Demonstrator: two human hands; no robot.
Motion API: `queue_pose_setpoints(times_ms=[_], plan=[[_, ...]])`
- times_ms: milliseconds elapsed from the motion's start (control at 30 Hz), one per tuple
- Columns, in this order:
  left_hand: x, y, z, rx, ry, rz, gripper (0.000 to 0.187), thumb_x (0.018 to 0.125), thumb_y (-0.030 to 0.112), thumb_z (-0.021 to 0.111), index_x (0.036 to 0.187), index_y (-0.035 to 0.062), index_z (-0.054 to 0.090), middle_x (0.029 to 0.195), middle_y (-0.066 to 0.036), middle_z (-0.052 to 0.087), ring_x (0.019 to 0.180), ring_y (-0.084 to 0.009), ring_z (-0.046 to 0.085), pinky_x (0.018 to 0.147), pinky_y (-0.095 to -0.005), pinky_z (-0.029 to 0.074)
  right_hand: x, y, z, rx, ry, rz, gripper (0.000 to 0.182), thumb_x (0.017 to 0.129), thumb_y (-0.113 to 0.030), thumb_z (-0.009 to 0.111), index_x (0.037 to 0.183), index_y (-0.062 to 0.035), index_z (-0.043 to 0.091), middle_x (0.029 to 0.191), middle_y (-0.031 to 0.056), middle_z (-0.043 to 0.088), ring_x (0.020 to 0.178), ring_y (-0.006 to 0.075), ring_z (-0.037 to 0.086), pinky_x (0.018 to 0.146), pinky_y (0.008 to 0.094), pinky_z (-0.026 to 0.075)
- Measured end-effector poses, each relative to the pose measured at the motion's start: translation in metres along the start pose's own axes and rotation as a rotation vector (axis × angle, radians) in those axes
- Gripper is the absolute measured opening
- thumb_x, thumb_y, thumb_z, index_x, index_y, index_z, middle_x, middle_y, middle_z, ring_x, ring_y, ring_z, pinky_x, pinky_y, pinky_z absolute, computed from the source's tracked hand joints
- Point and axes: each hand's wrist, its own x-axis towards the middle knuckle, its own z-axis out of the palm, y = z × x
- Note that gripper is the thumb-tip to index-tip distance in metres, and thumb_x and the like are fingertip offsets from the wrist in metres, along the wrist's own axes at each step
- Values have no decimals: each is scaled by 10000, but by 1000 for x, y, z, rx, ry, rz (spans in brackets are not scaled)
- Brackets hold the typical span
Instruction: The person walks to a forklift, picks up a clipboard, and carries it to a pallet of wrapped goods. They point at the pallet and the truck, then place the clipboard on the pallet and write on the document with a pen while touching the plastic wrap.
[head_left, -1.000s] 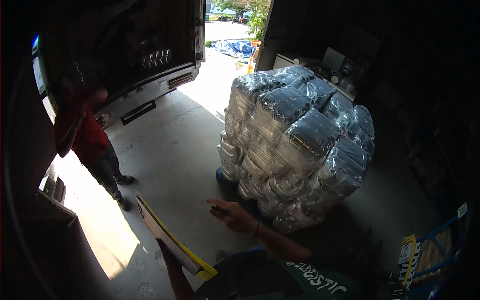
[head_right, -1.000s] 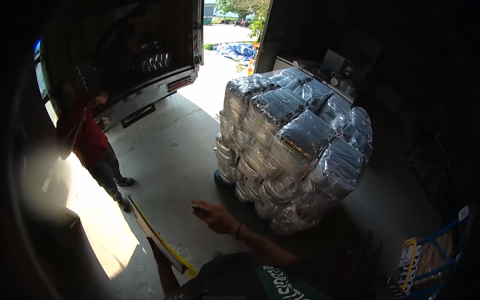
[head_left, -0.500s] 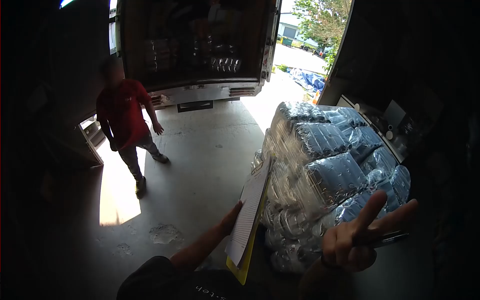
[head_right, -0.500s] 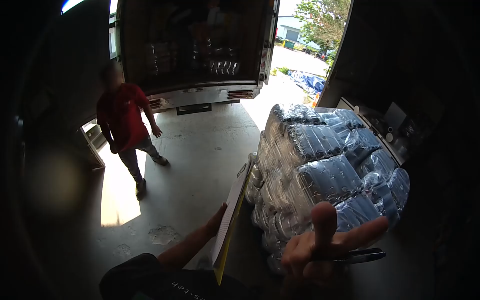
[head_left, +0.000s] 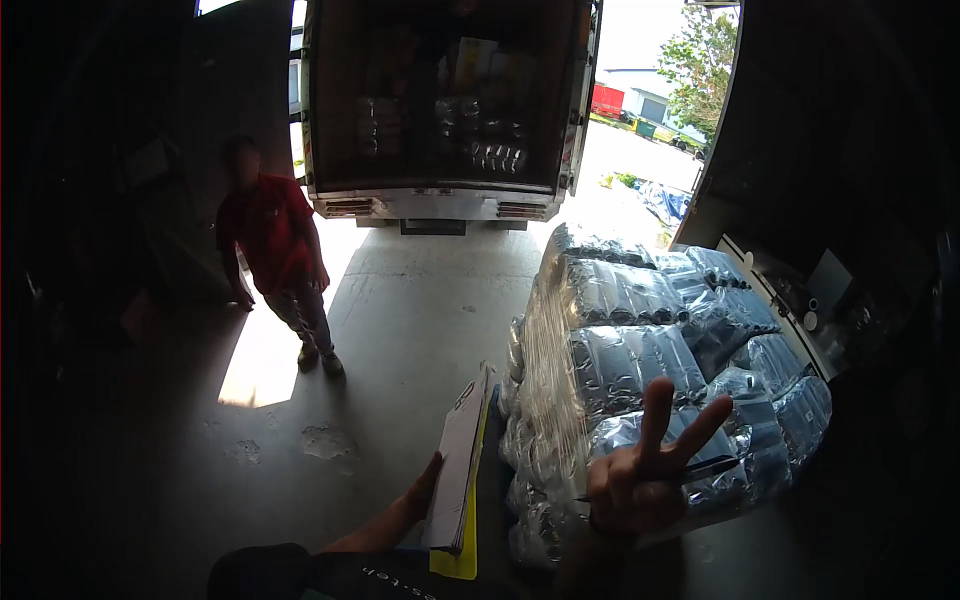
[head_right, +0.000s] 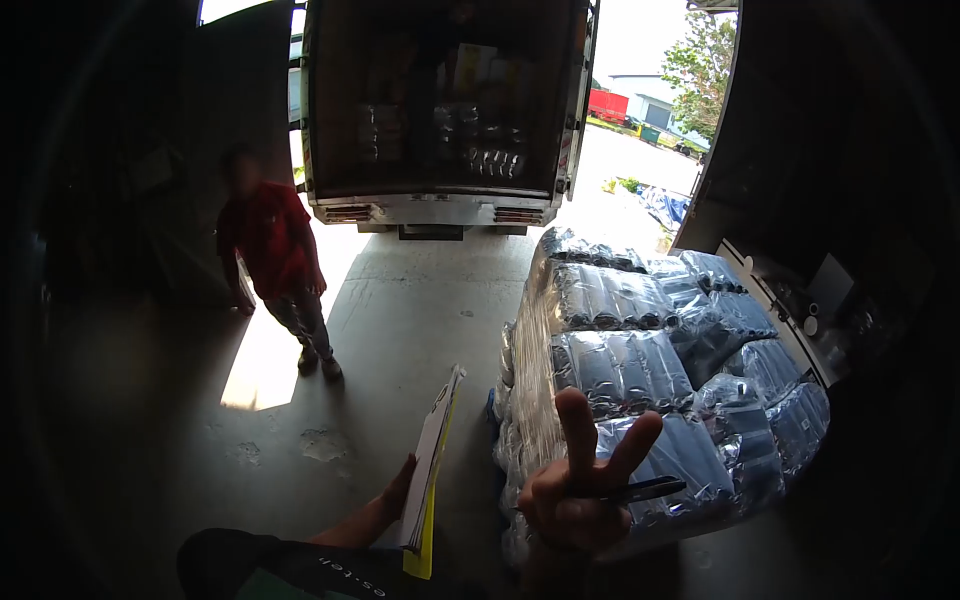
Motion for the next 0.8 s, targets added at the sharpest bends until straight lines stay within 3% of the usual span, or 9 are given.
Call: queue_pose_setpoints(times_ms=[100,167,300,367,433,467,600,667,800], plan=[[-2,3,13,-14,71,56,788,1035,743,478,1517,121,521,1044,-44,682,913,-172,698,795,-362,594,-9,-13,2,41,51,-21,1114,881,148,436,1718,-472,41,1787,257,-80,492,85,407,457,240,349],[9,-8,-9,-270,-142,60,699,1081,586,560,1579,110,443,891,-10,666,787,-165,695,761,-370,571,-16,-24,2,12,68,-8,1134,862,151,461,1723,-447,28,1804,195,-30,495,83,419,430,232,350],[24,-31,-1,-218,-16,71,800,1009,772,509,1462,112,519,721,12,542,627,-99,600,586,-296,491,-29,-50,2,-68,35,48,1134,849,149,477,1730,-421,48,1813,163,-4,501,83,431,416,235,360],[23,-32,16,-153,44,65,793,1014,764,512,1457,106,521,727,13,521,618,-110,600,603,-311,519,-32,-59,-9,-191,-12,84,966,918,112,483,1735,-294,165,1755,251,175,497,89,412,416,250,355],[35,-38,-3,-327,-326,111,674,1127,369,567,1656,52,293,974,-32,682,802,-150,689,912,-408,557,-56,-65,0,-498,277,139,616,1057,-26,504,1656,-85,372,1431,345,549,537,64,442,474,238,366],[35,-18,34,-179,-166,150,678,1111,486,532,1603,48,374,978,-33,682,810,-158,691,875,-390,578,-64,-65,7,-778,443,243,487,1100,-137,545,1574,-38,494,1245,226,672,576,28,427,505,216,348],[52,6,79,179,62,161,766,1055,672,522,1454,19,545,1153,-79,708,903,-188,722,839,-349,632,-124,-43,-12,-1297,661,547,728,1061,-554,636,1541,-15,538,1164,76,678,680,11,470,600,183,370],[73,14,96,309,103,194,743,1045,585,623,1451,-31,530,1233,-140,698,1011,-205,718,880,-366,628,-165,-28,-19,-1238,796,644,873,994,-671,662,1513,22,547,1158,107,703,1101,169,631,925,324,504],[132,55,153,566,-60,92,722,1017,470,727,1420,-93,520,1191,-174,705,1031,-222,716,887,-355,623,-194,-25,-14,-821,1179,469,613,1036,-406,687,1422,59,591,1169,120,719,1101,183,656,974,342,510]])
